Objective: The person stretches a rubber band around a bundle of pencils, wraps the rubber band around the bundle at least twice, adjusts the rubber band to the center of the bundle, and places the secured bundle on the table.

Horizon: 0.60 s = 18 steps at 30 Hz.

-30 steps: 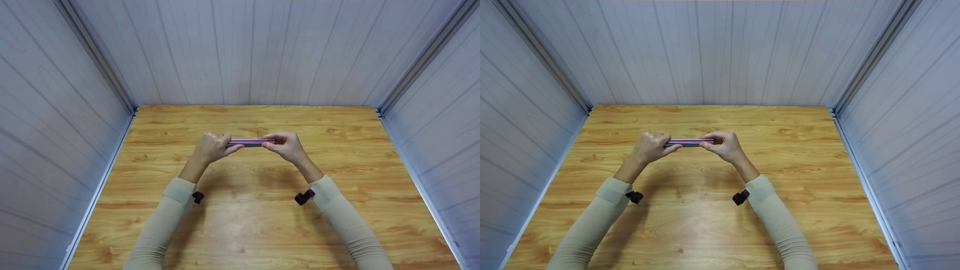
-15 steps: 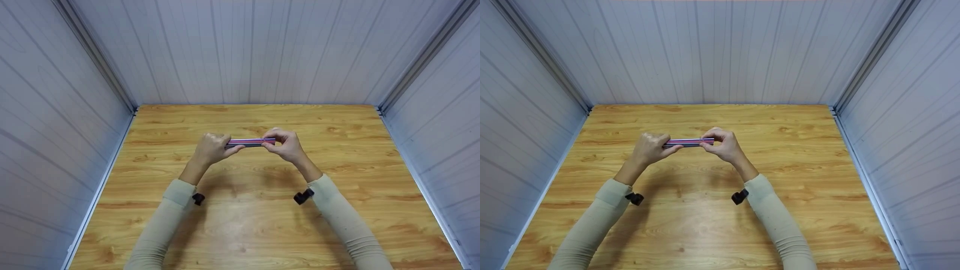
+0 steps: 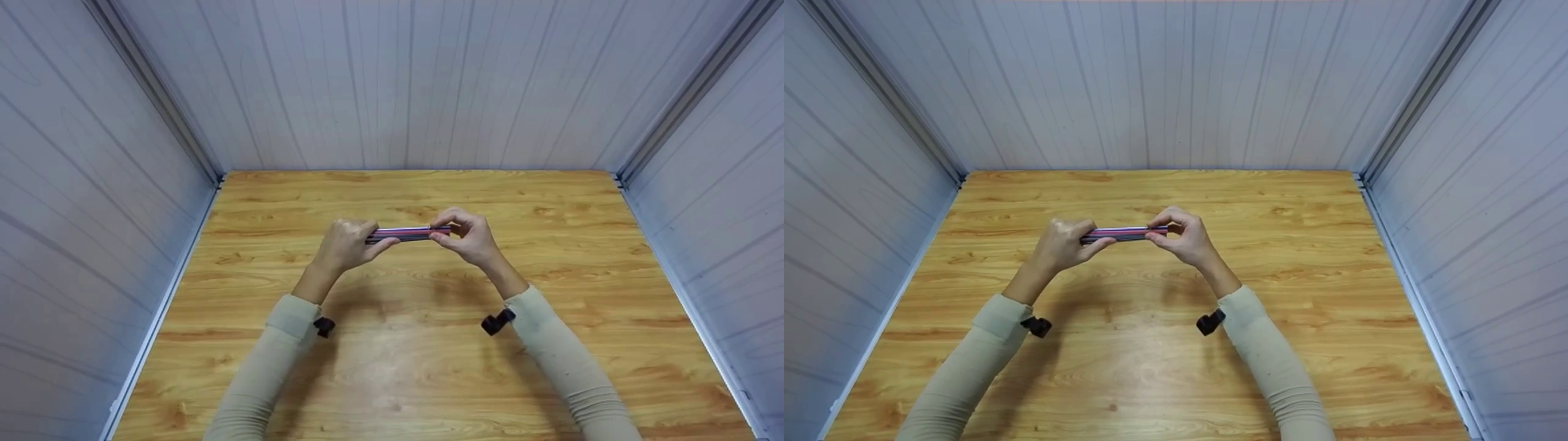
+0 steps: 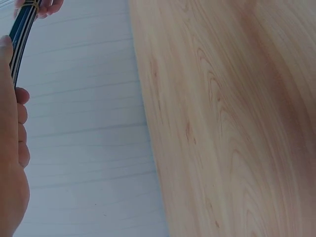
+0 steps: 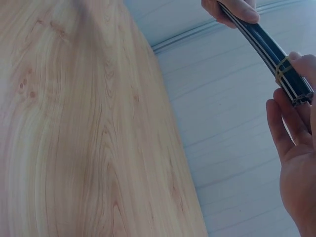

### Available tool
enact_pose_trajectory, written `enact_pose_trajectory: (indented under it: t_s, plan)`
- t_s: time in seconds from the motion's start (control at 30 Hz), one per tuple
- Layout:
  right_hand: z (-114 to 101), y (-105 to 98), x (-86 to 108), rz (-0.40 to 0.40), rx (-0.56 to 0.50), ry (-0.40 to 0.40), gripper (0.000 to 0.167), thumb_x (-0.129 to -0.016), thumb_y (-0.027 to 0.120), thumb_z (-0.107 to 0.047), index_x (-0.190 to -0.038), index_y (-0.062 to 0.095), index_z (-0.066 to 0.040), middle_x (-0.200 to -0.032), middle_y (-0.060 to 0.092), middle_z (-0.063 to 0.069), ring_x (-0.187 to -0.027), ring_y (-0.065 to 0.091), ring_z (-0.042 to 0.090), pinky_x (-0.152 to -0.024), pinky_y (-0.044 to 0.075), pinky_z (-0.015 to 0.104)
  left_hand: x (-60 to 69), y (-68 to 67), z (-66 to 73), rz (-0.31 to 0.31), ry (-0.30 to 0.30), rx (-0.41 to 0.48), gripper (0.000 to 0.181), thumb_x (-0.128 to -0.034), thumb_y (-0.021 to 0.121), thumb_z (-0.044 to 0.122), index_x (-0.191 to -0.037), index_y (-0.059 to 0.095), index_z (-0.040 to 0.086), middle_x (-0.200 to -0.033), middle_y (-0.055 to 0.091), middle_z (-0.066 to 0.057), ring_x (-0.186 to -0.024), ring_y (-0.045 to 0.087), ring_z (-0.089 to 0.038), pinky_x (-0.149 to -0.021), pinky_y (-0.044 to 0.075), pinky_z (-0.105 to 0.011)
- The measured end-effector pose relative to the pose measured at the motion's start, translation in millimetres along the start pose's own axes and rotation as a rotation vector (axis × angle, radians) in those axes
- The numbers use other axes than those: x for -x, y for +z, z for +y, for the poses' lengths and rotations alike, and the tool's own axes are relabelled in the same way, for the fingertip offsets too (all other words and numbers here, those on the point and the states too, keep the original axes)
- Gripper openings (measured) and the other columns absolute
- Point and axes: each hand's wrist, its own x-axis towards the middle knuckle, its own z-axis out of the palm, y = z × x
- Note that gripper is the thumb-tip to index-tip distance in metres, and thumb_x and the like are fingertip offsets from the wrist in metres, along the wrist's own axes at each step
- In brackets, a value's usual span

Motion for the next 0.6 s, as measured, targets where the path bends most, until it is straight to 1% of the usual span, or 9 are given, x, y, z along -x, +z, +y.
enact_pose_trajectory:
  t_s: [0.03,0.13,0.23,0.27,0.33,0.4,0.5,0.6]
  plan:
    - [0.1,-0.7,0.2,0.001,-0.004,0.005,0.024,-0.092,0.078,0.019,-0.112,0.081,0.005,-0.111,0.077,0.013,-0.099,0.073,0.005,-0.087,0.064,0.02,0.6,-0.9,-0.2,-0.006,-0.003,0.002,0.063,-0.1121,0.061,0.061,-0.079,0.063,0.007,-0.055,0.055,-0.001,-0.055,0.026,-0.001,-0.054,0.02,-0.019]
    - [-0.3,-3.6,1.1,0.006,-0.033,0.006,0.026,-0.091,0.076,0.023,-0.115,0.077,0.014,-0.114,0.079,0.005,-0.102,0.075,0.004,-0.091,0.065,0.021,2.2,-4.0,-1.1,-0.019,-0.016,-0.002,0.053,-0.1043,0.08,0.05,-0.08,0.064,0.007,-0.056,0.054,-0.001,-0.056,0.026,-0.002,-0.055,0.021,-0.02]
    - [-0.7,-6.7,1.7,0.006,-0.051,0.012,0.027,-0.091,0.074,0.025,-0.117,0.072,0.022,-0.115,0.08,-0.005,-0.103,0.076,0.004,-0.092,0.065,0.021,3.4,-6.1,-2.5,-0.009,-0.036,-0.014,0.046,-0.0947,0.092,0.041,-0.079,0.065,0.007,-0.056,0.053,-0.001,-0.057,0.025,-0.003,-0.056,0.02,-0.02]
    - [-0.9,-7.4,1.8,0.005,-0.056,0.019,0.027,-0.091,0.074,0.025,-0.117,0.07,0.025,-0.115,0.08,-0.01,-0.103,0.077,0.003,-0.092,0.065,0.02,3.9,-6.5,-2.8,0.0,-0.038,-0.018,0.046,-0.0924,0.094,0.039,-0.078,0.064,0.007,-0.056,0.052,-0.001,-0.056,0.024,-0.003,-0.055,0.019,-0.021]
    - [-1.4,-8.1,1.8,0.004,-0.054,0.038,0.026,-0.092,0.077,0.021,-0.117,0.07,0.025,-0.114,0.081,-0.013,-0.101,0.077,0.003,-0.089,0.065,0.02,4.4,-6.3,-2.7,0.022,-0.036,-0.015,0.045,-0.0888,0.097,0.036,-0.079,0.064,0.007,-0.055,0.052,-0.001,-0.055,0.023,-0.003,-0.054,0.02,-0.021]
    - [-1.6,-8.0,1.9,0.0,-0.044,0.055,0.027,-0.094,0.081,0.013,-0.117,0.071,0.024,-0.113,0.082,-0.015,-0.1,0.078,0.003,-0.087,0.066,0.02,4.3,-5.0,-1.6,0.047,-0.028,-0.001,0.043,-0.0875,0.098,0.034,-0.08,0.065,0.007,-0.055,0.053,-0.001,-0.054,0.025,-0.002,-0.052,0.022,-0.021]
    - [-1.6,-7.0,2.8,-0.012,-0.021,0.066,0.027,-0.096,0.085,0.005,-0.117,0.075,0.02,-0.112,0.082,-0.015,-0.098,0.078,0.004,-0.085,0.066,0.021,2.4,-1.1,1.6,0.072,-0.016,0.029,0.038,-0.0886,0.097,0.031,-0.084,0.067,0.007,-0.056,0.057,-0.002,-0.051,0.03,-0.003,-0.049,0.028,-0.022]
    - [-1.3,-7.0,4.9,-0.011,-0.004,0.06,0.023,-0.095,0.083,0.009,-0.115,0.077,0.019,-0.112,0.083,-0.015,-0.094,0.079,0.003,-0.081,0.066,0.019,-0.7,3.0,5.2,0.086,-0.02,0.07,0.031,-0.0888,0.093,0.026,-0.087,0.07,0.007,-0.057,0.06,-0.002,-0.048,0.034,-0.004,-0.048,0.03,-0.022]
